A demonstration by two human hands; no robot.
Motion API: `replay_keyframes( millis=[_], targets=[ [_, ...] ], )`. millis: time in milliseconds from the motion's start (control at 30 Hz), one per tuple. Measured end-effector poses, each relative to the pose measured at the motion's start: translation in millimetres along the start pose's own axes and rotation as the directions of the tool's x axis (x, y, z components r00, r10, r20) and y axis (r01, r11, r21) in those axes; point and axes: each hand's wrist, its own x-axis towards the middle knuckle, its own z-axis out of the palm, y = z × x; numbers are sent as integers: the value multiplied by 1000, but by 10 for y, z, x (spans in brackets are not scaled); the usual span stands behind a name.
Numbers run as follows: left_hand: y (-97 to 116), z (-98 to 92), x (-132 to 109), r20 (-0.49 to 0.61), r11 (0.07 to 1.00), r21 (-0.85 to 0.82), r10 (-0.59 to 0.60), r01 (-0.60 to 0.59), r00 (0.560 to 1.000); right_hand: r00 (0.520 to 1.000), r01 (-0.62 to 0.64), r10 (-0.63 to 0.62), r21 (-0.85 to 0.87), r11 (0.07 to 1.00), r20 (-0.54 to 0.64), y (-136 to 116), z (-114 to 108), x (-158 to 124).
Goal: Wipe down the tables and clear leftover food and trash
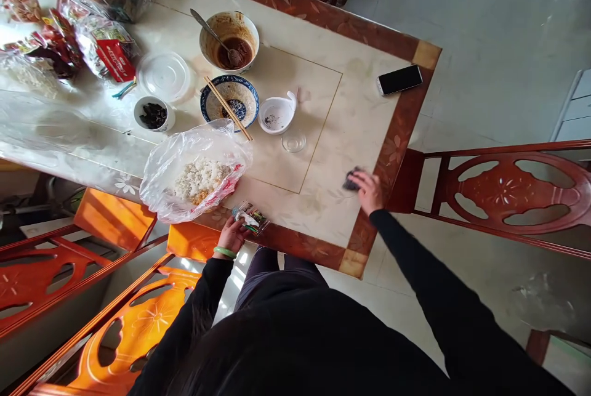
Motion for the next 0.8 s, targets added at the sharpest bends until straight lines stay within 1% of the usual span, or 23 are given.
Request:
replay_keyframes(
  millis=[33, 67, 100, 133, 167, 200, 233, 267, 300, 333, 367, 400, 433, 467, 500, 533, 567, 600, 633, 667, 700, 733, 800],
  targets=[
    [3, 5, -7, -1, 1000, 4, 6, -6, 1000, 992, -84, 83, -9, 996, -96, 172, -93, 313],
    [5, 10, -15, -5, 1000, 9, 11, -11, 1000, 960, -188, 184, 5, 982, -213, 312, -150, 633],
    [6, 14, -23, -12, 1000, 16, 15, -15, 1000, 914, -274, 269, 26, 961, -303, 397, -160, 918],
    [8, 19, -30, -19, 1000, 24, 19, -18, 1000, 886, -315, 309, 40, 948, -346, 410, -117, 1129],
    [9, 24, -36, -24, 999, 32, 22, -21, 999, 866, -340, 334, 51, 939, -373, 347, -29, 1241],
    [10, 29, -40, -24, 999, 40, 26, -25, 999, 868, -333, 329, 55, 941, -372, 215, 93, 1241],
    [12, 35, -43, -23, 999, 47, 28, -27, 999, 889, -295, 295, 54, 954, -350, 33, 230, 1131],
    [13, 40, -45, -20, 998, 52, 29, -28, 999, 914, -245, 248, 53, 968, -320, -167, 363, 931],
    [13, 44, -45, -18, 998, 53, 27, -26, 999, 953, -147, 156, 54, 988, -259, -352, 472, 674],
    [13, 47, -43, -16, 998, 50, 25, -24, 1000, 981, -35, 45, 58, 998, -187, -489, 541, 403],
    [11, 49, -40, -14, 999, 45, 22, -21, 1000, 992, 58, -50, 60, 997, -116, -555, 558, 162],
    [8, 49, -34, -12, 999, 40, 18, -17, 1000, 991, 121, -118, 61, 991, -57, -541, 523, -8],
    [3, 46, -27, -10, 999, 36, 14, -13, 1000, 987, 159, -159, 62, 985, -8, -454, 442, -78],
    [-2, 42, -18, -9, 999, 34, 11, -11, 1000, 986, 163, -165, 58, 985, 18, -312, 333, -41],
    [-8, 35, -9, -10, 999, 33, 10, -10, 1000, 990, 136, -137, 49, 989, 18, -145, 216, 94],
    [-15, 28, 1, -12, 999, 34, 12, -11, 1000, 997, 79, -79, 38, 996, -11, 17, 115, 296],
    [-21, 22, 9, -14, 999, 36, 15, -15, 1000, 997, -6, 8, 29, 1000, -75, 144, 49, 523],
    [-26, 16, 16, -16, 999, 39, 19, -18, 1000, 983, -99, 102, 31, 995, -155, 215, 29, 726],
    [-30, 13, 21, -20, 999, 42, 24, -23, 1000, 955, -180, 186, 46, 983, -232, 214, 55, 864],
    [-32, 12, 23, -25, 999, 44, 29, -28, 999, 928, -229, 239, 67, 971, -285, 140, 121, 908],
    [-31, 15, 22, -29, 998, 46, 32, -31, 999, 917, -241, 256, 86, 967, -307, 2, 212, 848],
    [-30, 22, 19, -32, 998, 47, 32, -31, 999, 929, -211, 231, 100, 972, -290, -180, 313, 690],
    [-22, 40, 7, -33, 999, 47, 30, -28, 999, 981, -83, 102, 117, 990, -165, -560, 482, 201]
  ],
)
